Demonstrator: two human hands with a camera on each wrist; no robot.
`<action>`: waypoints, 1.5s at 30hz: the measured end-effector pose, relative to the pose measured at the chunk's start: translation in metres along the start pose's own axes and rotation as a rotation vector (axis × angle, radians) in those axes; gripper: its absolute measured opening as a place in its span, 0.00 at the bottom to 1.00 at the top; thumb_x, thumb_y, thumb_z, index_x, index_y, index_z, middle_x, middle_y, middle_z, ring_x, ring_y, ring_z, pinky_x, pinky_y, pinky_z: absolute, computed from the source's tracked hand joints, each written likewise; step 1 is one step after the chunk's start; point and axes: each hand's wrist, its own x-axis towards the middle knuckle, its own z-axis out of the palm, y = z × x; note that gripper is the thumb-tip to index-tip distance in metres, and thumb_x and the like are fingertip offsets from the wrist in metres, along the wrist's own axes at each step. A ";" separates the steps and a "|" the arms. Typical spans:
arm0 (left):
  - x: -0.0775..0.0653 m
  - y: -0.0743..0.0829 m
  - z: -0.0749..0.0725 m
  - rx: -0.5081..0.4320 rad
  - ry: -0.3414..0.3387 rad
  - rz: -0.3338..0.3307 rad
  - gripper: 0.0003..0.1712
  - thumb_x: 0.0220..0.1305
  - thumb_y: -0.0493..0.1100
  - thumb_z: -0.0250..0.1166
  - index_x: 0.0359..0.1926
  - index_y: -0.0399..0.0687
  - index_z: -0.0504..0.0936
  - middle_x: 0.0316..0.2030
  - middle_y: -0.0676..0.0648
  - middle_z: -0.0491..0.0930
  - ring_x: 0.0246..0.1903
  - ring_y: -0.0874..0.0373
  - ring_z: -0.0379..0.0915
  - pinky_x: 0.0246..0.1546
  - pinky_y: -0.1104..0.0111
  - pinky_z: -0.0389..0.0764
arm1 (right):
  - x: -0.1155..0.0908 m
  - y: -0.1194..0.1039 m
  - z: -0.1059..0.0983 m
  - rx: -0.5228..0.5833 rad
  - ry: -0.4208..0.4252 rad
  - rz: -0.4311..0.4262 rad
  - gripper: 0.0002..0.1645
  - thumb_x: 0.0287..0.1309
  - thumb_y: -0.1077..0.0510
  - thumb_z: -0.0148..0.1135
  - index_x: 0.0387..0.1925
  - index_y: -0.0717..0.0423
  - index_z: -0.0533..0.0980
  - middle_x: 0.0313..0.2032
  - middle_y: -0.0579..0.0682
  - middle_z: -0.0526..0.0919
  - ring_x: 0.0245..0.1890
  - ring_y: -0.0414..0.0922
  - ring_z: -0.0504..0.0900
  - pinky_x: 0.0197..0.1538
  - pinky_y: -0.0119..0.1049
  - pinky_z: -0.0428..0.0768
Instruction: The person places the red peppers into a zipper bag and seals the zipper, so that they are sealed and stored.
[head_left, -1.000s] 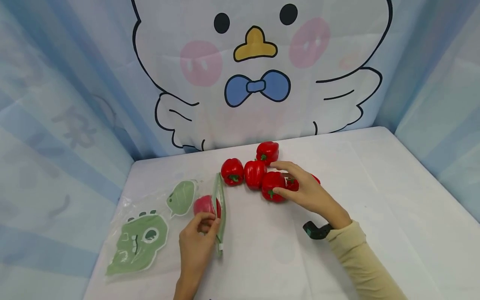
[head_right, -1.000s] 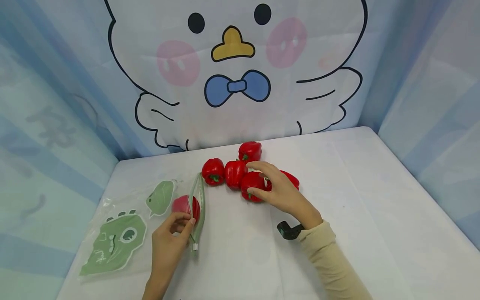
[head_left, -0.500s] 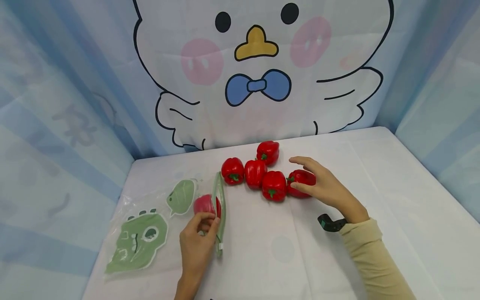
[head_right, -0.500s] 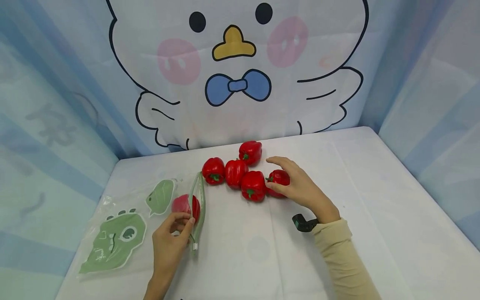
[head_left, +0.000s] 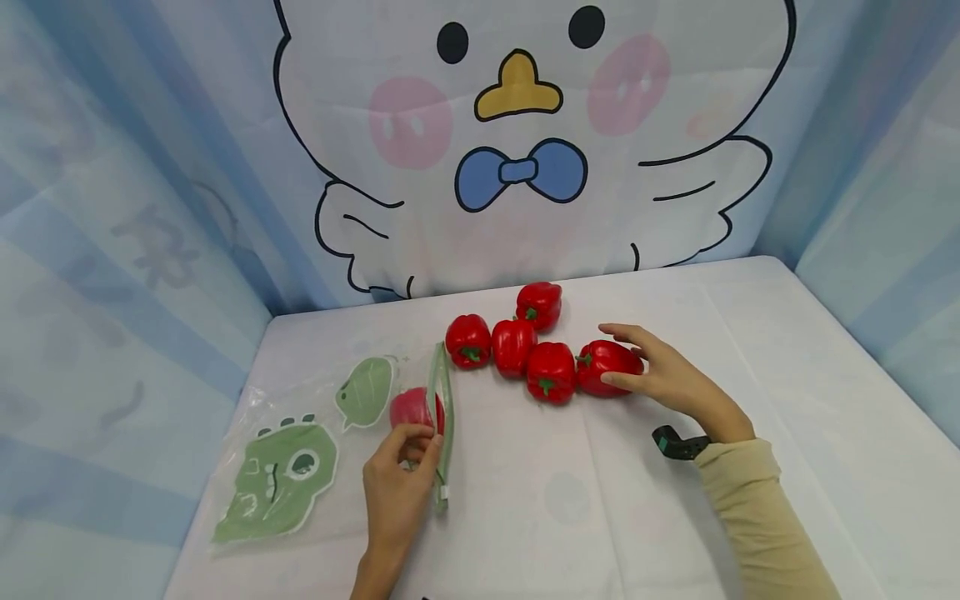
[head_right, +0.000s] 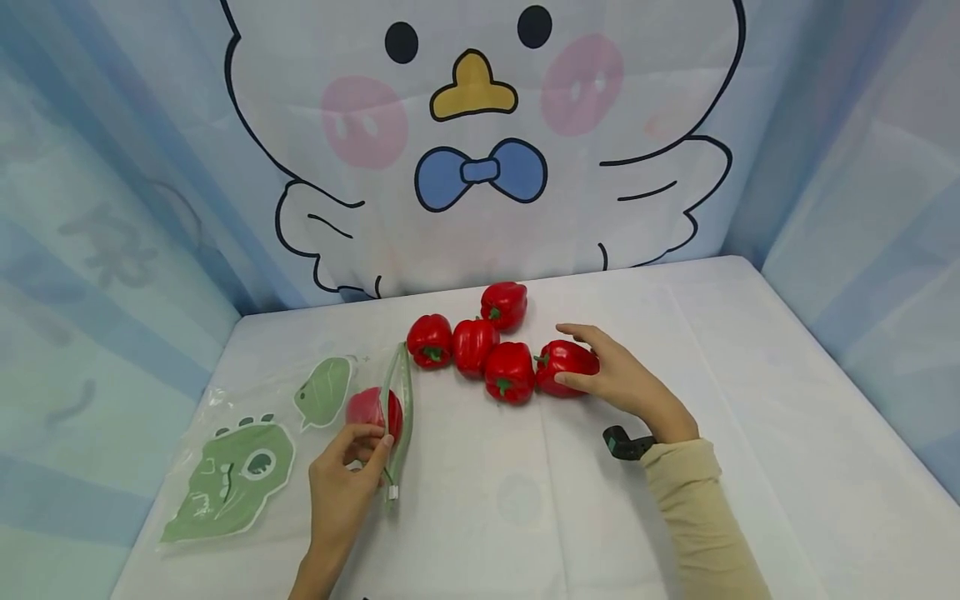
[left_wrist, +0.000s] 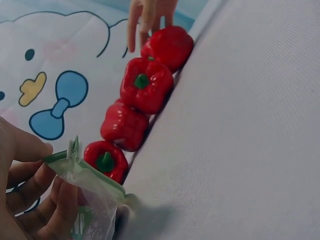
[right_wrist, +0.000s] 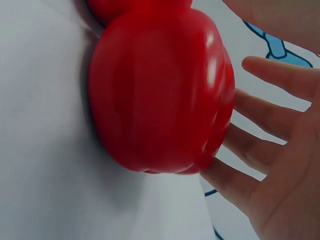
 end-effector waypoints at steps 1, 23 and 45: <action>0.000 0.000 0.000 -0.002 0.000 0.000 0.10 0.57 0.30 0.76 0.34 0.48 0.86 0.25 0.51 0.84 0.22 0.69 0.74 0.20 0.79 0.72 | 0.000 0.002 0.000 0.012 -0.007 0.004 0.45 0.66 0.50 0.70 0.78 0.54 0.60 0.75 0.64 0.64 0.74 0.70 0.63 0.70 0.70 0.70; -0.004 -0.001 0.003 -0.007 -0.005 -0.050 0.10 0.58 0.31 0.76 0.34 0.49 0.86 0.26 0.51 0.84 0.22 0.68 0.74 0.22 0.78 0.74 | 0.000 0.032 0.003 0.118 -0.056 0.055 0.44 0.65 0.49 0.71 0.77 0.51 0.62 0.71 0.62 0.69 0.70 0.63 0.68 0.65 0.60 0.79; -0.002 0.000 0.002 -0.012 0.002 -0.008 0.10 0.58 0.30 0.76 0.35 0.48 0.86 0.26 0.51 0.84 0.22 0.68 0.74 0.22 0.78 0.75 | -0.002 0.020 -0.009 0.157 -0.020 0.038 0.43 0.66 0.50 0.70 0.76 0.50 0.62 0.72 0.59 0.69 0.72 0.62 0.66 0.65 0.59 0.80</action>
